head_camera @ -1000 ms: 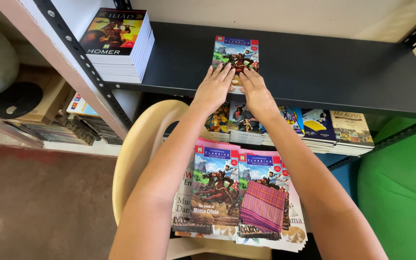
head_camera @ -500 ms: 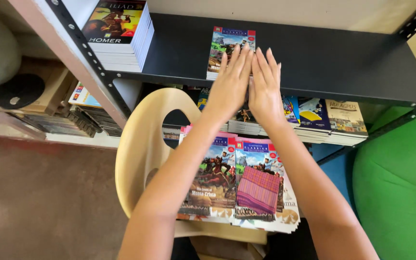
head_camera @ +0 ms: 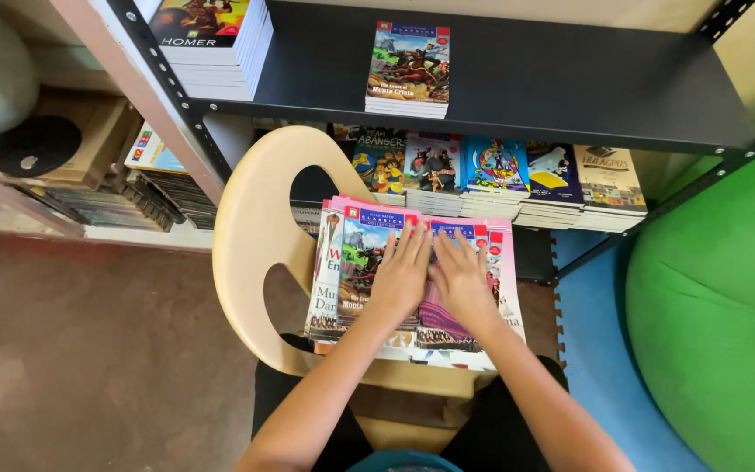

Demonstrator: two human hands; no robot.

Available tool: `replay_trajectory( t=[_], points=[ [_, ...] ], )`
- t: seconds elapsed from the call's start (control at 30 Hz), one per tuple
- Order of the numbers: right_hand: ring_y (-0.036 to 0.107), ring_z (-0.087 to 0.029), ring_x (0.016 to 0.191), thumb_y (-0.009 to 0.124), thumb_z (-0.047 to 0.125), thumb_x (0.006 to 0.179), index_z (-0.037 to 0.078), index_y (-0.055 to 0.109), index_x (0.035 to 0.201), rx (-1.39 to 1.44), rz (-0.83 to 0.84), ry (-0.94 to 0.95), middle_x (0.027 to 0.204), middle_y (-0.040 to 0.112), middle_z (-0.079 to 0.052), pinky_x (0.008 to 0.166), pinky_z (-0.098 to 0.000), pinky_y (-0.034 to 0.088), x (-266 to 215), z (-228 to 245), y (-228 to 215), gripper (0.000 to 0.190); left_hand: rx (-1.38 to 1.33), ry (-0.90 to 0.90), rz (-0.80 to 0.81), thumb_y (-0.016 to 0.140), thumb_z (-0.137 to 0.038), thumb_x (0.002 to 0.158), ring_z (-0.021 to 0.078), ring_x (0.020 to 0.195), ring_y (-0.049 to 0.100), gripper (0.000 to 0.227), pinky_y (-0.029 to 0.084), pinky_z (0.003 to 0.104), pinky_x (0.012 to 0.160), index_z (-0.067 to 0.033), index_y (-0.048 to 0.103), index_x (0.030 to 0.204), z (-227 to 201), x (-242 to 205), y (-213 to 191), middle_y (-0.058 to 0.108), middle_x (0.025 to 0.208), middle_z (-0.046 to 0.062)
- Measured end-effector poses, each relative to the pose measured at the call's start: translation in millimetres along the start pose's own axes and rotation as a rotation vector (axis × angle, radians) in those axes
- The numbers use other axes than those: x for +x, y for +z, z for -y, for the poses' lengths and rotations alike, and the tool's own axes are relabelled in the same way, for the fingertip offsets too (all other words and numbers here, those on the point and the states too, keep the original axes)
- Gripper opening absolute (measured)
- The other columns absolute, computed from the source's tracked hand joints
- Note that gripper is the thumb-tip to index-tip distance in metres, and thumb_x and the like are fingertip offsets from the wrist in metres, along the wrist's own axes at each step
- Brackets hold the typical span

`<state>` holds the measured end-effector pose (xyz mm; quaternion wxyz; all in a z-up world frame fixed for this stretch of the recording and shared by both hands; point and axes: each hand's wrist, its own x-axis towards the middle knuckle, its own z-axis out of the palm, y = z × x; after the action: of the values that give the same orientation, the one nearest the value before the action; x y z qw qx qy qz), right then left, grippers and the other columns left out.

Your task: Sorting and flipping through a stack of illustrated classic magazines on a chair and shelf.

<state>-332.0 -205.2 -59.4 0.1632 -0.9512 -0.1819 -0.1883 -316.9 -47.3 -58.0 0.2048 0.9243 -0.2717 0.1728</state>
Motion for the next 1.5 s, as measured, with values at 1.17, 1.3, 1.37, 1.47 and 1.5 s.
replay_trajectory(
  t=[1.17, 1.3, 1.37, 1.47, 1.5],
  points=[
    [0.037, -0.025, 0.147, 0.046, 0.043, 0.103, 0.016, 0.043, 0.154, -0.245, 0.107, 0.229, 0.16, 0.043, 0.0, 0.108, -0.0757, 0.028, -58, -14, 51, 0.057, 0.007, -0.388, 0.154, 0.043, -0.044, 0.106, 0.0435, 0.15, 0.026, 0.054, 0.012, 0.061, 0.121, -0.0094, 0.053, 0.145, 0, -20, -42, 0.037, 0.157, 0.027],
    [0.048, -0.022, 0.124, 0.062, 0.034, 0.095, 0.022, 0.051, 0.15, -0.113, 0.051, 0.339, 0.134, 0.055, 0.005, 0.111, -0.0712, 0.029, -58, -24, 53, 0.057, -0.007, -0.388, 0.153, 0.049, -0.032, 0.104, 0.042, 0.151, 0.024, 0.042, 0.009, 0.062, 0.122, -0.0119, 0.059, 0.14, -6, -19, -29, 0.041, 0.156, 0.024],
    [0.049, -0.02, 0.119, 0.065, 0.03, 0.093, 0.027, 0.054, 0.147, -0.158, 0.035, 0.347, 0.125, 0.055, 0.007, 0.112, -0.0681, 0.026, -61, -37, 67, 0.056, -0.006, -0.384, 0.144, 0.05, -0.026, 0.103, 0.043, 0.151, 0.024, 0.04, 0.01, 0.062, 0.122, -0.0109, 0.06, 0.139, -7, -18, -26, 0.042, 0.156, 0.024],
    [0.052, -0.018, 0.11, 0.067, 0.022, 0.088, 0.035, 0.058, 0.141, -0.249, 0.02, 0.342, 0.113, 0.056, 0.009, 0.106, -0.0576, 0.031, -63, -46, 64, 0.055, -0.014, -0.364, 0.129, 0.051, -0.019, 0.102, 0.0441, 0.15, 0.025, 0.038, 0.011, 0.063, 0.121, -0.0102, 0.061, 0.138, -11, -18, -22, 0.043, 0.154, 0.025],
    [0.055, -0.017, 0.106, 0.067, 0.017, 0.085, 0.038, 0.06, 0.137, -0.297, 0.02, 0.327, 0.11, 0.057, 0.01, 0.099, -0.0503, 0.038, -64, -47, 58, 0.056, -0.026, -0.346, 0.121, 0.051, -0.017, 0.101, 0.0442, 0.15, 0.026, 0.038, 0.012, 0.063, 0.121, -0.0106, 0.062, 0.137, -13, -19, -21, 0.044, 0.154, 0.025]
  ],
)
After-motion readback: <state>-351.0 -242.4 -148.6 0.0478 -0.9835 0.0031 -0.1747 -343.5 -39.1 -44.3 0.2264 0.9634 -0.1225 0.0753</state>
